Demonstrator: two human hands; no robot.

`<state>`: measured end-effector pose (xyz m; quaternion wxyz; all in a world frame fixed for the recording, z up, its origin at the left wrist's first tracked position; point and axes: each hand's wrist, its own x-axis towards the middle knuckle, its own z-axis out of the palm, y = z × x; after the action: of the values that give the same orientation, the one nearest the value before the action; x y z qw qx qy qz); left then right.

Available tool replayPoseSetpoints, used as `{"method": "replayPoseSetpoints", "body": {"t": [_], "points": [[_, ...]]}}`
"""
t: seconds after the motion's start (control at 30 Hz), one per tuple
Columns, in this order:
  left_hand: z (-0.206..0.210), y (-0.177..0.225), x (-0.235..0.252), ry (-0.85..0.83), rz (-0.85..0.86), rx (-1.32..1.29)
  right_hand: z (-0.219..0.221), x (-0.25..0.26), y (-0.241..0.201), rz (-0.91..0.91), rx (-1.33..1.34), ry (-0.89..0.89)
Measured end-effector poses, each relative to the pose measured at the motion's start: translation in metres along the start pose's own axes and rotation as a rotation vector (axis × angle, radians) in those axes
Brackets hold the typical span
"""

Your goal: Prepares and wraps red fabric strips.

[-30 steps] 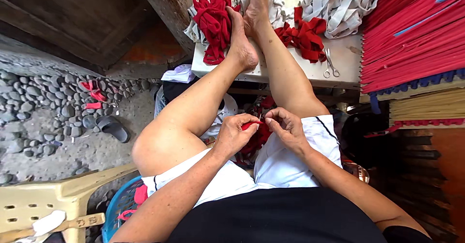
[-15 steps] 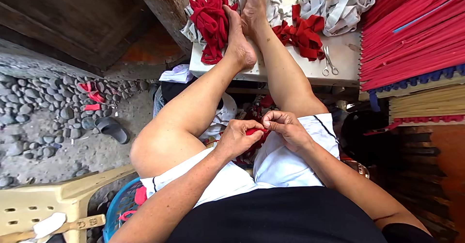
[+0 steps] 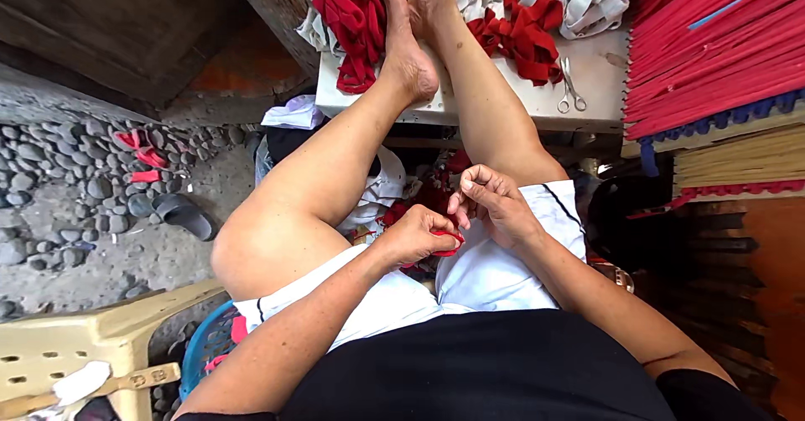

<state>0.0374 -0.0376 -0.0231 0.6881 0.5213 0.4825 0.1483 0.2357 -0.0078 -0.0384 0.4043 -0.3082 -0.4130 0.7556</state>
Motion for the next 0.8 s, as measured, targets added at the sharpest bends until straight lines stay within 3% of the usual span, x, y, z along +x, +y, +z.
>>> {"method": "replayPoseSetpoints", "body": {"t": [0.33, 0.6, 0.8], "points": [[0.001, 0.003, -0.001, 0.038, -0.004, -0.081, -0.003, 0.002, -0.002, -0.035, 0.067, 0.021], [-0.008, 0.007, -0.007, 0.013, -0.004, -0.240, -0.001, -0.010, 0.000, -0.323, -0.651, 0.013], [-0.021, 0.008, -0.012, -0.069, 0.049, -0.300, -0.008, -0.006, 0.000, -0.576, -0.777, -0.115]]}}
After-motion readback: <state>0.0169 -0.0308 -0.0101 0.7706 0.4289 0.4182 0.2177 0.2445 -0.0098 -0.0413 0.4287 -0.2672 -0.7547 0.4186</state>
